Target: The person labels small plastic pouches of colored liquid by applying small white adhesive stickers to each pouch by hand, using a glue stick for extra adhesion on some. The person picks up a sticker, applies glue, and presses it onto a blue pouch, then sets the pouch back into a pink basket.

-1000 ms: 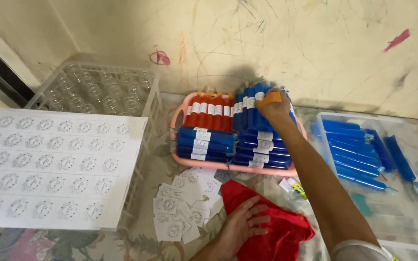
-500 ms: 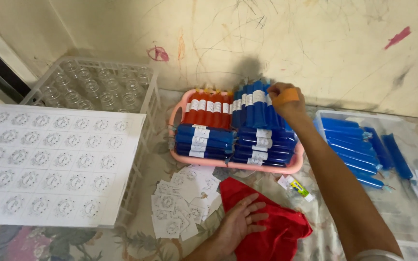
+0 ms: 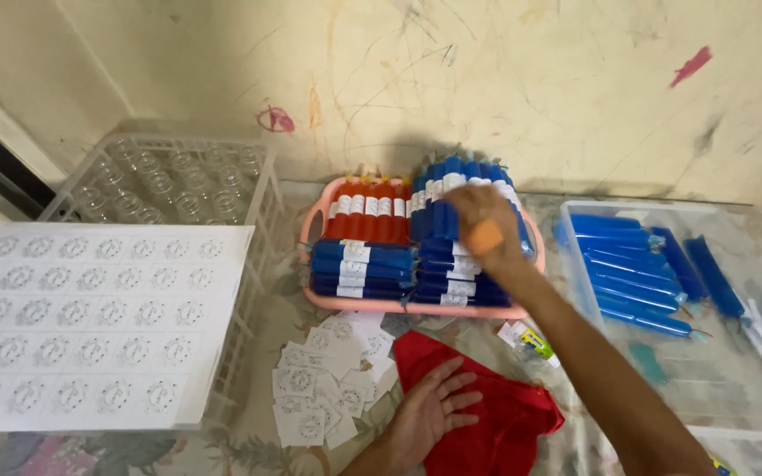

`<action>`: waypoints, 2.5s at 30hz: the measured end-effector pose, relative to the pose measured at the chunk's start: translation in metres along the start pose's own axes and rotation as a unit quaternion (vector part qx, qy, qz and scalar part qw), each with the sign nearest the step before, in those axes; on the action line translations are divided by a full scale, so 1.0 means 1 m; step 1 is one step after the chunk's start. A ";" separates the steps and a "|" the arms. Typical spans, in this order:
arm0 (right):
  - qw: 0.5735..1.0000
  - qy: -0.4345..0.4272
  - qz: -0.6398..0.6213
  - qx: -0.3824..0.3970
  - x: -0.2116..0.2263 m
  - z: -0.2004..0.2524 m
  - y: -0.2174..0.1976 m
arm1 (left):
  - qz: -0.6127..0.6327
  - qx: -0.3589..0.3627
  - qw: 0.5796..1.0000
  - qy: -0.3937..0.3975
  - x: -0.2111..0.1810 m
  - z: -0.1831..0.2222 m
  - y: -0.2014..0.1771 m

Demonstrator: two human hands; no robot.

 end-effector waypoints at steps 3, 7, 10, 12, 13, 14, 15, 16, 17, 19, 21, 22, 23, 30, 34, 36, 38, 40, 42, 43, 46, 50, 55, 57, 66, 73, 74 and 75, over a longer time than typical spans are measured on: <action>0.947 -0.137 -0.236 -0.167 0.073 0.021 -0.068 | 0.035 -0.011 0.999 -0.008 0.000 0.000 -0.001; 0.976 -0.171 -0.133 0.017 0.101 0.076 -0.058 | 0.034 -0.028 0.999 -0.017 -0.002 0.001 0.003; 0.984 -0.158 -0.076 -0.019 0.064 0.106 -0.079 | 0.041 -0.039 0.998 -0.022 -0.002 0.000 0.002; 0.995 -0.097 -0.015 0.017 0.001 0.135 -0.064 | 0.034 -0.047 0.998 -0.022 -0.005 0.003 0.006; 0.995 -0.068 0.008 -0.077 -0.042 0.160 -0.060 | 0.031 -0.060 0.997 -0.029 -0.007 0.006 0.010; 0.984 -0.039 0.032 -0.170 -0.084 0.188 -0.056 | 0.027 -0.073 0.996 -0.036 -0.008 0.009 0.013; 0.985 -0.038 0.030 -0.165 -0.111 0.208 -0.056 | 0.030 -0.074 0.996 -0.040 -0.007 0.009 0.014; 0.987 0.070 0.043 -0.139 -0.150 0.229 -0.053 | 0.023 -0.073 0.996 -0.037 -0.007 0.009 0.015; 0.976 0.177 0.058 -0.112 -0.188 0.253 -0.050 | 0.014 -0.071 0.997 -0.034 -0.009 0.008 0.015; 0.956 0.292 0.022 0.001 -0.219 0.281 -0.055 | 0.009 -0.078 0.996 -0.037 -0.009 0.010 0.017; 0.909 0.401 -0.012 0.109 -0.226 0.295 -0.066 | 0.000 -0.083 0.996 -0.039 -0.010 0.010 0.017; 0.876 0.454 -0.037 0.157 -0.216 0.295 -0.074 | -0.007 -0.072 0.997 -0.035 -0.010 0.010 0.017; 0.837 0.503 -0.062 0.205 -0.204 0.294 -0.083 | -0.014 -0.062 0.998 -0.030 -0.009 0.010 0.016; 0.816 0.488 -0.152 0.269 -0.179 0.295 -0.087 | -0.024 -0.064 0.997 -0.029 -0.009 0.008 0.018; 0.846 0.387 -0.066 0.362 -0.176 0.299 -0.069 | -0.022 -0.061 0.998 -0.025 -0.009 0.008 0.017; 0.845 0.366 -0.043 0.388 -0.175 0.302 -0.064 | -0.023 -0.058 0.998 -0.025 -0.009 0.008 0.017; 0.869 0.380 -0.064 0.311 -0.173 0.301 -0.068 | -0.027 -0.059 0.998 -0.016 -0.009 0.010 0.017; 0.860 0.361 -0.036 0.360 -0.173 0.301 -0.063 | -0.033 -0.056 0.998 -0.016 -0.009 0.011 0.018; 0.848 0.342 -0.006 0.405 -0.176 0.305 -0.058 | -0.040 -0.050 0.998 -0.015 -0.009 0.010 0.018; 0.844 0.333 0.012 0.420 -0.178 0.308 -0.055 | -0.033 -0.051 0.998 -0.013 -0.009 0.010 0.017; 0.852 0.304 0.030 0.426 -0.185 0.317 -0.045 | -0.018 -0.059 0.998 -0.013 -0.009 0.010 0.017; 0.820 0.385 -0.038 0.421 -0.185 0.322 -0.054 | -0.024 -0.059 0.998 -0.013 -0.010 0.012 0.020; 0.783 0.509 -0.150 0.324 -0.183 0.310 -0.098 | -0.030 -0.054 0.998 -0.013 -0.010 0.010 0.017; 0.769 0.543 -0.178 0.287 -0.167 0.287 -0.129 | -0.029 -0.050 0.998 -0.015 -0.009 0.009 0.016; 0.657 0.624 -0.392 0.158 -0.080 0.232 -0.157 | -0.026 -0.032 0.999 -0.010 -0.013 0.014 0.020; 0.685 0.423 -0.489 0.336 0.058 0.209 -0.094 | -0.018 0.081 0.983 0.163 -0.063 0.022 -0.004; 0.716 0.397 -0.481 0.313 0.072 0.207 -0.083 | -0.002 0.113 0.969 0.220 -0.075 0.023 -0.012; 0.716 0.396 -0.482 0.314 0.084 0.208 -0.070 | -0.002 0.112 0.969 0.221 -0.081 0.024 -0.016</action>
Point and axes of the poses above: each hand's wrist, its own z-axis away from the middle knuckle, its own y-axis out of the palm, x = y × z, the point moved 6 cm from there along -z, towards the middle knuckle, and after that the axes turned 8 degrees about -y, right-handed, at the moved point
